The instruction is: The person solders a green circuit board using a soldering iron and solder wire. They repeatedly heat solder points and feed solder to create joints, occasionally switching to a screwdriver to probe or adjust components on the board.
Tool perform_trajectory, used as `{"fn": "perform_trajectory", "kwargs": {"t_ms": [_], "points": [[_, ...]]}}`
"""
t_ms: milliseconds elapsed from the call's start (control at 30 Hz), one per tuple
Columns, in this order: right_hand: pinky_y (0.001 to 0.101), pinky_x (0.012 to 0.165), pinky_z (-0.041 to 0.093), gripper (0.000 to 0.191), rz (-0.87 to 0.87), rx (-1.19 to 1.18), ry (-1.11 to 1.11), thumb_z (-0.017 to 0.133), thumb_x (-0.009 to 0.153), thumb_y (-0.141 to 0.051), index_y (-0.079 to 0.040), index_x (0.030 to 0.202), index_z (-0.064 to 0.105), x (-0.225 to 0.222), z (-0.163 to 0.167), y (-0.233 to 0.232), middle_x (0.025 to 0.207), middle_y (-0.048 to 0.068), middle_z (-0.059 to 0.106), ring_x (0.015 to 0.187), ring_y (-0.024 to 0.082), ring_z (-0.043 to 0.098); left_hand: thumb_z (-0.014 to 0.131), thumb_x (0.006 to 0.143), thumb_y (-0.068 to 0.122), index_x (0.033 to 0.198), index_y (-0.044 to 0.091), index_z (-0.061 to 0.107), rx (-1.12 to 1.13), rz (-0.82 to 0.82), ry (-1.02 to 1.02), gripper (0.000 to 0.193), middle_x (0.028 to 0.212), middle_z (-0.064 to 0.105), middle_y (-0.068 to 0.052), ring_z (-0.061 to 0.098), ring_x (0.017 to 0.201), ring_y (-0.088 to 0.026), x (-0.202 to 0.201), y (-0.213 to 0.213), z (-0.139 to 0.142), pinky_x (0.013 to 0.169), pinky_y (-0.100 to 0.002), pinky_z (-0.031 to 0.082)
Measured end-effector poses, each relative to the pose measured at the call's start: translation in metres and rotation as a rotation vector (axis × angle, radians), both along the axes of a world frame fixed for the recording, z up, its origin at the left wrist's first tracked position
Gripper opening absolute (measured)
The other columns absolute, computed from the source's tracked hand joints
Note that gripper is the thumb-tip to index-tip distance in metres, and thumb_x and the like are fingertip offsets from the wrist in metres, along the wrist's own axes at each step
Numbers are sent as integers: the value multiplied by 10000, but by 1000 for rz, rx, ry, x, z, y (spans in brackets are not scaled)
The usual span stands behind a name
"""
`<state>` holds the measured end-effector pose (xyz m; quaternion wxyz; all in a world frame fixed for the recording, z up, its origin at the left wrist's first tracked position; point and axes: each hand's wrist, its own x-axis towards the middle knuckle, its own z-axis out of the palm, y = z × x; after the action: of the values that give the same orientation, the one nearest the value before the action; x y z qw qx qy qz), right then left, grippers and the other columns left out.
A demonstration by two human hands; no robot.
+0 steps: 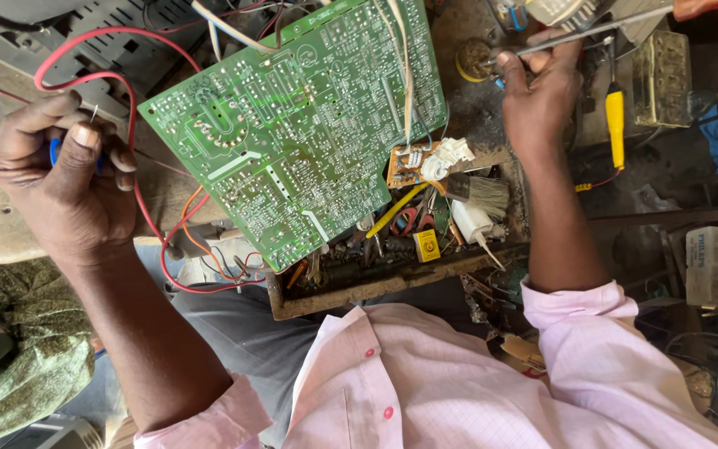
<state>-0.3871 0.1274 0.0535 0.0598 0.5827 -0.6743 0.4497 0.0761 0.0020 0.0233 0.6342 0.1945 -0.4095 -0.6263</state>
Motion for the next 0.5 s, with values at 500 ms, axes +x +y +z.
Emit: {"fn": "perform_trajectory", "kwargs": {"t_ms": [500], "points": [[342, 960, 671, 269, 82, -56, -197, 567, 1204, 114, 11, 1352, 368, 2, 1, -7, 1220, 166, 651, 1154, 251, 793, 772, 1064, -86, 1159, -70, 675, 43, 29, -26, 137, 868, 681, -174, 640, 609, -231, -1, 0, -1, 530, -302, 433]]}}
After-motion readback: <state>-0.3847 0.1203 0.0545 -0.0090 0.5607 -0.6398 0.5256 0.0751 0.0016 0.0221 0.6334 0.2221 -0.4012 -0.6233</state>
